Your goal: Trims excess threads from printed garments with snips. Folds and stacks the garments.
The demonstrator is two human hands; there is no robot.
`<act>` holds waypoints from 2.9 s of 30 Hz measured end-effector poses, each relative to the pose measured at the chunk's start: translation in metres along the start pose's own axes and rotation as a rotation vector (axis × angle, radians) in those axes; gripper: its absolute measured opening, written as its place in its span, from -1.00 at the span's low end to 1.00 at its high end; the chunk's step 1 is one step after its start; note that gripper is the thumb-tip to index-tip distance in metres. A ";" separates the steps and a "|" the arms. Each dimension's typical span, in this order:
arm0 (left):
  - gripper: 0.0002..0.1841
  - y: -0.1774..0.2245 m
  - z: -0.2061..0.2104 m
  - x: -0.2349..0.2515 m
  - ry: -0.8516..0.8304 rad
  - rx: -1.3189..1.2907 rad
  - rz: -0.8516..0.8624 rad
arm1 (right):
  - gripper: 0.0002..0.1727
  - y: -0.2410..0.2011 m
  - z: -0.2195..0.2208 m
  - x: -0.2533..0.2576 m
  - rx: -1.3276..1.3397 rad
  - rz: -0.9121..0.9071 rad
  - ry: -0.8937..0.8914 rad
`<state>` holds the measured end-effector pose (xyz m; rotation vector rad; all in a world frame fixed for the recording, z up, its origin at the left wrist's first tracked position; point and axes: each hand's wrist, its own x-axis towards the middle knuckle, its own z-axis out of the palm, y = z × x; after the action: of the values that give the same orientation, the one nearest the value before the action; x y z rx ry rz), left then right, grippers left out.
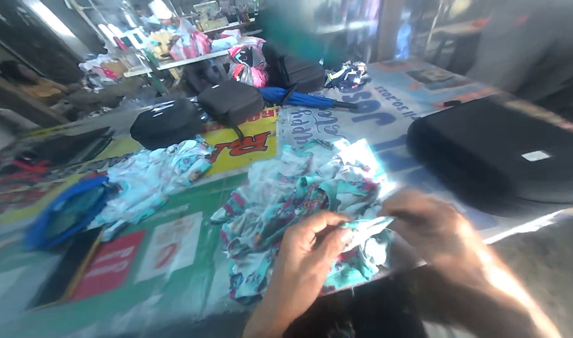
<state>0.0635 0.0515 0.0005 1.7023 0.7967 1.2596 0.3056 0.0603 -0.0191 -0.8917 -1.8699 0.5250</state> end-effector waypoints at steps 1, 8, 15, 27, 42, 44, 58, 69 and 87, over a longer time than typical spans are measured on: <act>-0.84 0.001 -0.001 0.000 0.011 -0.023 -0.017 | -0.76 -0.001 0.000 0.001 -0.019 0.008 0.009; -0.90 -0.002 0.005 -0.001 0.043 0.104 0.101 | -0.70 -0.024 0.030 0.018 0.091 -0.084 0.052; -0.85 -0.003 0.001 -0.006 0.095 0.246 0.159 | -0.72 -0.026 0.017 0.014 0.077 0.013 0.224; -0.87 -0.010 0.004 -0.015 0.069 0.414 0.333 | -0.87 -0.028 0.032 0.005 0.337 0.035 0.020; -0.90 -0.017 -0.002 -0.019 0.082 0.410 0.356 | -0.87 -0.022 0.010 -0.014 1.280 0.038 0.027; -0.89 -0.016 -0.002 -0.018 0.075 0.368 0.321 | -0.82 -0.021 0.013 -0.015 0.903 0.042 0.068; -0.83 0.006 -0.049 0.097 0.229 1.194 0.493 | -0.78 -0.013 0.012 0.127 -0.663 0.084 0.207; -0.76 -0.104 -0.090 0.140 -0.139 1.191 -0.152 | -0.69 0.044 0.047 0.123 -0.630 0.250 0.057; -0.47 -0.040 0.001 -0.022 -0.417 1.106 0.418 | -0.92 0.007 -0.015 0.016 0.188 0.364 0.166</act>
<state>0.0583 0.0498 -0.0450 3.0139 0.9788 0.6248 0.3169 0.0761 -0.0080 -1.1185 -1.4875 0.8077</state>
